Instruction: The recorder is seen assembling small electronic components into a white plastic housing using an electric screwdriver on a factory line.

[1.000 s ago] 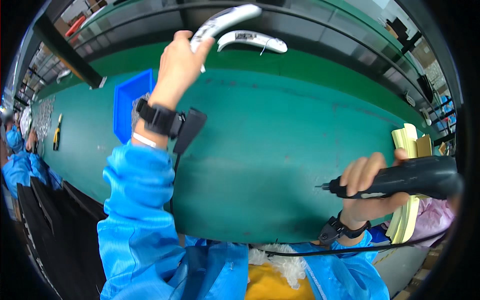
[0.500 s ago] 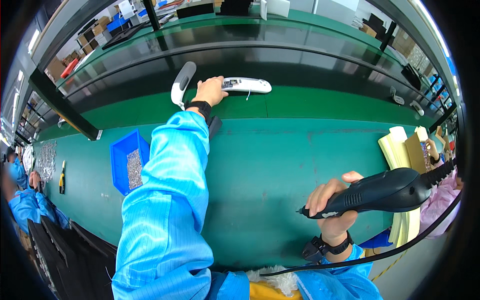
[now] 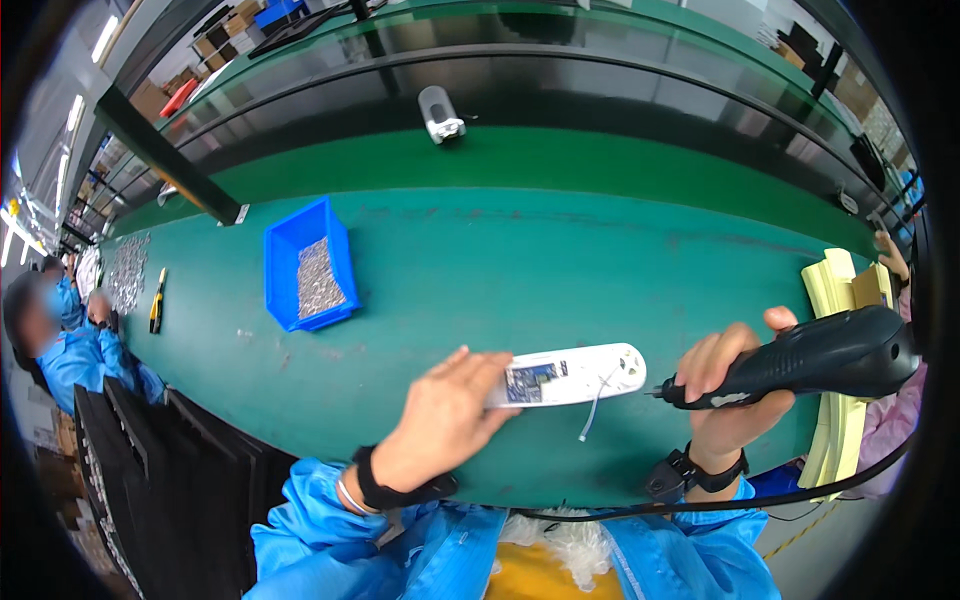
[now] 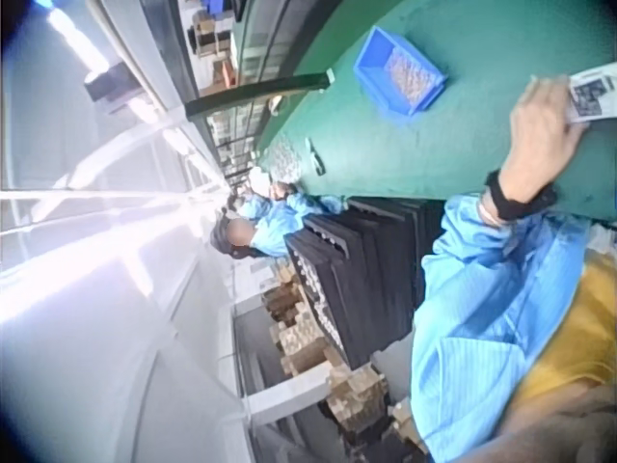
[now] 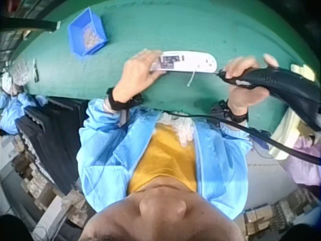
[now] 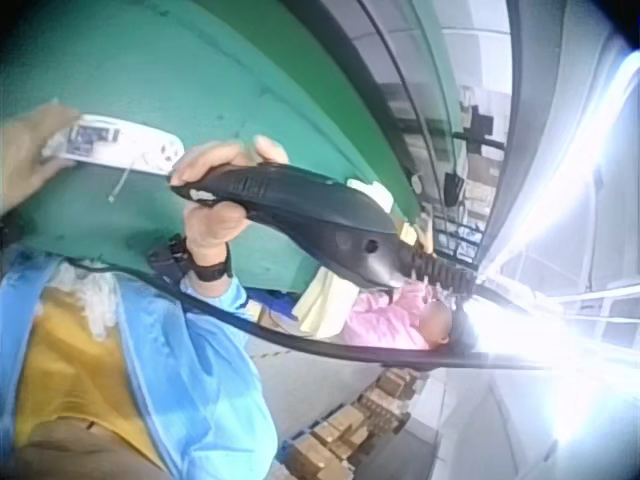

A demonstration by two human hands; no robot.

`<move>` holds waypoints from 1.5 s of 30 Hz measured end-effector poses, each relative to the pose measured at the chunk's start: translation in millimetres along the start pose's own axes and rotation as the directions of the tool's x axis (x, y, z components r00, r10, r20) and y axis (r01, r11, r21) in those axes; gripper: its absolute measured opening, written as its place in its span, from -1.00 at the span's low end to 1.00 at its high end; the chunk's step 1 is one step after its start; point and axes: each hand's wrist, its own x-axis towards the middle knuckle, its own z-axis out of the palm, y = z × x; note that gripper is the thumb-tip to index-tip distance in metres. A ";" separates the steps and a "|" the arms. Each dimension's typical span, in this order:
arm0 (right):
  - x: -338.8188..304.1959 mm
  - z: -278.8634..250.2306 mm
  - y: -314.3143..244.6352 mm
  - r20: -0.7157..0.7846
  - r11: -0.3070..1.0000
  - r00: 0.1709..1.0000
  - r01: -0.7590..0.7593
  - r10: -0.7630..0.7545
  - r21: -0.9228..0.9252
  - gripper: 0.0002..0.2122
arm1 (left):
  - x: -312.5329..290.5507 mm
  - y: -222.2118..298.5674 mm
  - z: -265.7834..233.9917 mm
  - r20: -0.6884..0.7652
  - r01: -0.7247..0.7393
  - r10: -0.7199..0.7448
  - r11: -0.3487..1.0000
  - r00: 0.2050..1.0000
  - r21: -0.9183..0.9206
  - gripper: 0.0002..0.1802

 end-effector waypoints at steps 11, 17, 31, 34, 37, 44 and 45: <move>-2.8 7.7 2.0 -0.011 0.994 0.995 -0.103 0.103 0.021 -0.29 | -1.1 -149.5 -95.1 -0.216 0.413 -0.356 0.710 0.909 0.571 -0.83; 1.3 13.3 9.1 0.062 0.995 0.993 -0.095 0.096 -0.007 -0.32 | 10.6 -144.1 -83.4 -0.287 0.505 -0.416 0.700 0.863 0.505 -0.86; 0.7 34.3 9.8 0.212 0.959 0.977 -0.079 0.021 0.272 -0.30 | -0.2 -3.2 -48.9 -0.165 -0.047 0.056 0.997 0.985 0.056 -0.90; -1.9 39.0 -1.5 0.332 0.928 0.941 -0.179 0.064 0.327 -0.32 | -6.3 27.7 2.5 -0.091 -0.126 0.108 0.967 0.990 -0.222 -0.85; -3.4 38.6 -2.7 0.412 0.891 0.907 -0.254 0.084 0.376 -0.32 | -7.7 38.3 13.3 -0.068 -0.103 0.089 0.965 0.994 -0.242 -0.89; -8.2 40.4 2.8 0.414 0.911 0.905 -0.248 0.096 0.330 -0.29 | -8.2 38.3 16.2 -0.114 -0.080 0.059 0.977 0.992 -0.195 -0.89; -9.1 41.5 3.4 0.403 0.912 0.911 -0.241 0.093 0.333 -0.28 | -7.9 38.6 16.8 -0.115 -0.079 0.057 0.977 0.992 -0.197 -0.89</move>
